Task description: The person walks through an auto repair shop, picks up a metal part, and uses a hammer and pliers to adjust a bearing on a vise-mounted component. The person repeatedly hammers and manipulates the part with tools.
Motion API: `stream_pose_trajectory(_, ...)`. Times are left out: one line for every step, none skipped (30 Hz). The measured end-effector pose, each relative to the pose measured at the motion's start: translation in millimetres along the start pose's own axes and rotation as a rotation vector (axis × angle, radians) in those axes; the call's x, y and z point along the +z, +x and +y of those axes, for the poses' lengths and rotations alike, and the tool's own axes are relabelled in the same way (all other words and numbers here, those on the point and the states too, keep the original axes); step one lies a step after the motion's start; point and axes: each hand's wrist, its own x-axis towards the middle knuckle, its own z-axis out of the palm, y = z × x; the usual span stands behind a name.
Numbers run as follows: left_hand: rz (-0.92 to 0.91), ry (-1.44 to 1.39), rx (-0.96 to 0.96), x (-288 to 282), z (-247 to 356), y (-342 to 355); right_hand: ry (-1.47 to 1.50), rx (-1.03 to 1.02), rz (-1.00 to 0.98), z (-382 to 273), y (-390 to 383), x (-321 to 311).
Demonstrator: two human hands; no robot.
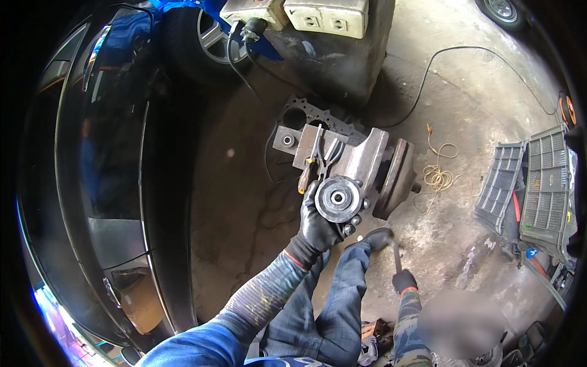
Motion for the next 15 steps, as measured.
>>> stream_pose_trajectory(-0.029, -0.13, -0.098, -3.7, -0.9, -0.3, -0.061, -0.025, 0.062, -11.3, 6.0, -8.4)
stream_pose_trajectory(0.039, -0.109, -0.094, -6.8, -3.3, -1.8, -0.071, -0.006, 0.073, -24.3, 13.9, -15.5)
stream_pose_trajectory(0.033, -0.106, -0.079, -9.9, -5.3, -3.8, -0.081, -0.026, 0.133, -34.7, 19.4, -20.1)
stream_pose_trajectory(0.026, -0.134, -0.098, -13.1, -5.7, -4.8, -0.091, -0.04, 0.219, -42.4, 24.3, -24.3)
stream_pose_trajectory(0.026, -0.158, -0.125, -16.0, -6.0, -6.4, -0.105, -0.045, 0.299, -48.4, 28.4, -27.1)
stream_pose_trajectory(-0.034, -0.178, -0.153, -19.3, -4.5, -5.7, -0.107, -0.079, 0.301, -52.9, 33.3, -29.1)
stream_pose_trajectory(-0.022, -0.174, -0.147, -21.9, -4.3, -8.7, -0.124, -0.076, 0.289, -52.6, 33.7, -28.1)
stream_pose_trajectory(-0.032, -0.177, -0.153, -24.7, -2.3, -5.5, -0.058, -0.09, 0.296, -53.7, 36.7, -27.5)
stream_pose_trajectory(-0.028, -0.2, -0.174, -26.7, -2.6, -6.5, -0.096, -0.049, 0.213, -49.4, 33.9, -23.8)
stream_pose_trajectory(-0.096, -0.235, -0.176, -28.0, -1.7, -6.1, -0.118, -0.027, 0.18, -46.0, 30.7, -20.3)
stream_pose_trajectory(-0.085, -0.234, -0.152, -28.4, -2.0, -7.0, -0.144, -0.004, 0.142, -41.1, 25.0, -17.4)
stream_pose_trajectory(-0.051, -0.25, -0.143, -28.1, -2.2, -8.7, -0.173, 0.036, 0.087, -36.7, 16.5, -15.0)
stream_pose_trajectory(-0.012, -0.282, -0.151, -27.1, -3.2, -10.8, -0.174, 0.043, 0.057, -33.0, 5.8, -15.0)
stream_pose_trajectory(-0.13, -0.369, -0.158, -25.8, -2.9, -11.2, -0.138, 0.032, 0.057, -32.5, -7.3, -17.4)
stream_pose_trajectory(-0.019, -0.298, -0.107, -24.1, -3.4, -12.4, -0.117, 0.042, 0.048, -35.9, -21.8, -22.8)
